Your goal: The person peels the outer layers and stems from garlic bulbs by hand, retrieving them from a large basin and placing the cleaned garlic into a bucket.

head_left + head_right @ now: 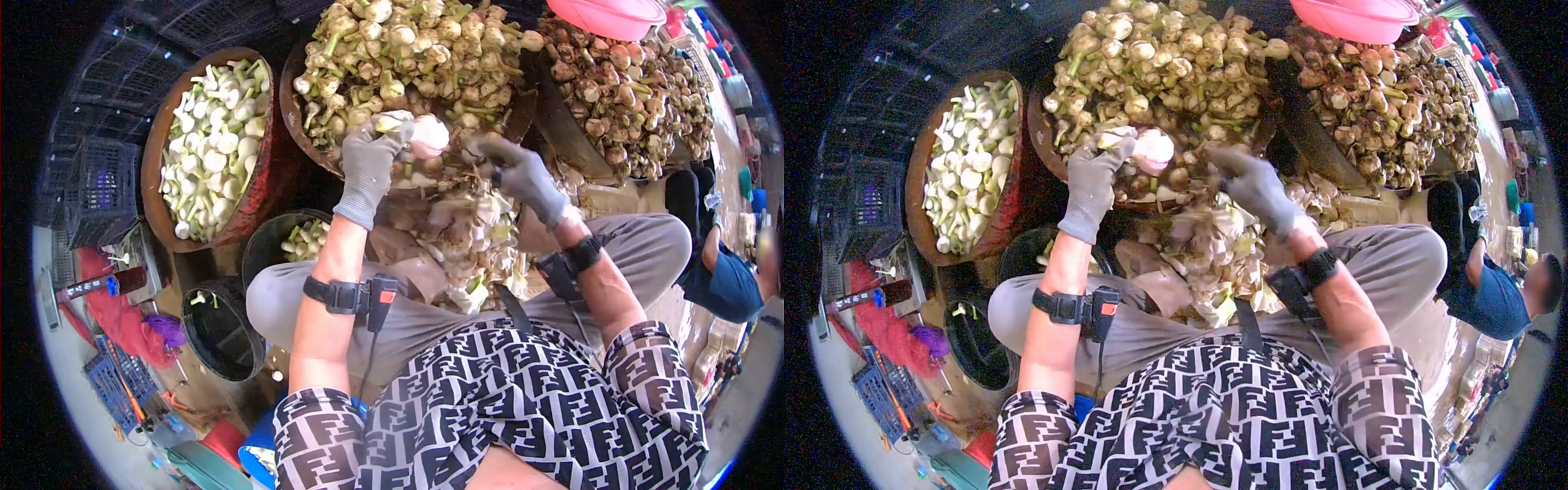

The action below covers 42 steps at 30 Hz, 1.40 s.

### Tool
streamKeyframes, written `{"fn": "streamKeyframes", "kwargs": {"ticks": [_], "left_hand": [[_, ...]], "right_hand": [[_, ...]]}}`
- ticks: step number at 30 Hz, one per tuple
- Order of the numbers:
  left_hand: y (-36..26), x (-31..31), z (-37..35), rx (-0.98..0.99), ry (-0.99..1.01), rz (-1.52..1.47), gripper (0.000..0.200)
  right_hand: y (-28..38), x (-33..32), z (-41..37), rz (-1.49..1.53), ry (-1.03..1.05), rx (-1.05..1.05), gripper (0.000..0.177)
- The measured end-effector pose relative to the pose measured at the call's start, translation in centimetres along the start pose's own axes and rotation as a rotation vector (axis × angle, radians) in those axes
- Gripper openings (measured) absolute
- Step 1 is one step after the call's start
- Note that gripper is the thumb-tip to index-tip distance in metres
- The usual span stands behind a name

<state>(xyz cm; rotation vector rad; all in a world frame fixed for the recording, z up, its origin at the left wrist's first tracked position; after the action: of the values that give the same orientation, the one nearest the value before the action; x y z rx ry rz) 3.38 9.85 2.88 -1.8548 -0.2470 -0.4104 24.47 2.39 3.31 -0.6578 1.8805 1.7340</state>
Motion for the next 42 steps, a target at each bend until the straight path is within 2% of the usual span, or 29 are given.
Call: {"fn": "streamKeyframes", "kwargs": {"ticks": [2, 3, 4, 6, 7, 10, 11, 14, 15, 18, 20, 21, 23, 24, 25, 28, 29, 32, 33, 36, 37, 40, 42], "left_hand": [[0.3, 1.1, -0.5, -0.033, 0.056, 0.072, 0.02], [-0.8, 2.1, -0.7, 0.141, 0.141, 0.15, 0.019], [-0.6, 2.2, -0.8, 0.178, 0.143, 0.225, 0.018], [-1.4, 3.3, -1.8, 0.258, 0.138, 0.365, 0.015], [-0.9, 3.2, -1.6, 0.266, 0.171, 0.326, 0.015], [-0.3, 3.7, -2.0, 0.188, 0.222, 0.336, 0.015], [0.0, 4.0, -2.3, 0.057, 0.269, 0.325, 0.022], [0.7, 4.5, -2.3, -0.017, 0.455, 0.102, 0.026], [0.6, 5.1, -2.9, -0.103, 0.52, 0.07, 0.029], [-0.4, 6.3, -3.9, -0.18, 0.591, -0.161, 0.027], [-0.9, 5.7, -3.1, -0.084, 0.535, -0.169, 0.026], [-1.1, 5.2, -2.8, -0.034, 0.5, -0.175, 0.025], [-0.4, 4.8, -2.7, -0.107, 0.448, -0.229, 0.025], [-0.3, 4.7, -2.7, -0.142, 0.427, -0.252, 0.025], [0.5, 4.6, -2.8, -0.21, 0.421, -0.264, 0.025], [1.9, 4.5, -2.6, -0.228, 0.327, -0.169, 0.025], [1.2, 5.0, -2.8, -0.176, 0.281, -0.206, 0.019], [3.6, 3.4, -1.9, -0.147, 0.186, -0.092, 0.019], [4.4, 2.2, -2.2, -0.207, 0.091, 0.004, 0.018], [5.2, 1.3, -2.3, -0.261, 0.029, 0.112, 0.026], [4.7, 0.5, -0.8, 0.081, 0.065, 0.159, 0.012], [7.2, -0.3, -1.7, -0.306, -0.08, -0.09, 0.011], [7.2, -0.8, -1.6, -0.263, -0.1, -0.041, 0.01]], "right_hand": [[5.0, -1.0, 1.3, -0.061, -0.084, -0.089, 0.029], [5.9, -0.7, 2.0, -0.102, -0.138, -0.145, 0.028], [6.7, -0.6, 2.5, -0.144, -0.193, -0.203, 0.027], [7.5, 0.6, 3.1, -0.203, -0.154, -0.284, 0.022], [7.4, 0.9, 3.2, -0.264, -0.149, -0.279, 0.021], [7.1, 1.0, 3.0, -0.434, -0.187, -0.302, 0.02], [6.8, 0.8, 2.9, -0.488, -0.211, -0.315, 0.02], [2.7, -0.4, 2.6, -0.595, -0.188, -0.113, 0.017], [0.6, 0.0, 2.3, -0.647, -0.124, -0.072, 0.015], [-8.6, 5.9, -1.1, -1.059, 0.717, 0.101, 0.025], [-10.5, 6.3, -3.7, -0.872, 0.797, 0.139, 0.031], [-6.9, 4.7, -3.7, -0.73, 0.744, 0.19, 0.041], [-2.9, 3.8, -2.4, 0.086, 0.46, 0.134, 0.038], [-0.6, 3.7, -2.2, 0.521, 0.485, 0.172, 0.047], [2.1, 2.8, -2.3, 0.732, 0.438, 0.117, 0.051], [5.2, 2.9, -0.8, 1.022, 0.37, 0.143, 0.049], [4.4, 3.3, -0.2, 1.031, 0.293, 0.208, 0.048], [4.6, 1.9, 1.4, 0.309, 0.03, -0.021, 0.052], [5.3, 1.4, 1.2, 0.123, -0.009, -0.049, 0.057], [8.4, 1.0, 0.1, -0.188, -0.173, -0.341, 0.061], [9.0, 1.2, -0.2, -0.246, -0.205, -0.388, 0.064], [10.0, 2.0, -0.5, -0.319, -0.221, -0.413, 0.059], [10.3, 2.4, -0.7, -0.344, -0.233, -0.437, 0.059]]}}
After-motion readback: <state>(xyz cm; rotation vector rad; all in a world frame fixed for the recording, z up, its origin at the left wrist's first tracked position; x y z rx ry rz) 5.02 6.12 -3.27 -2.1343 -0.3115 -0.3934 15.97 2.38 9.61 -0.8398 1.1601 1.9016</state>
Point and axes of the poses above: each hand's wrist, its own z-axis towards the middle knuckle, its own x-axis out of the palm, y = z × x, the point moved 10 cm from there along z, towards the middle knuckle, and after that the axes turned 12 degrees about -z, right-handed, at the moved point
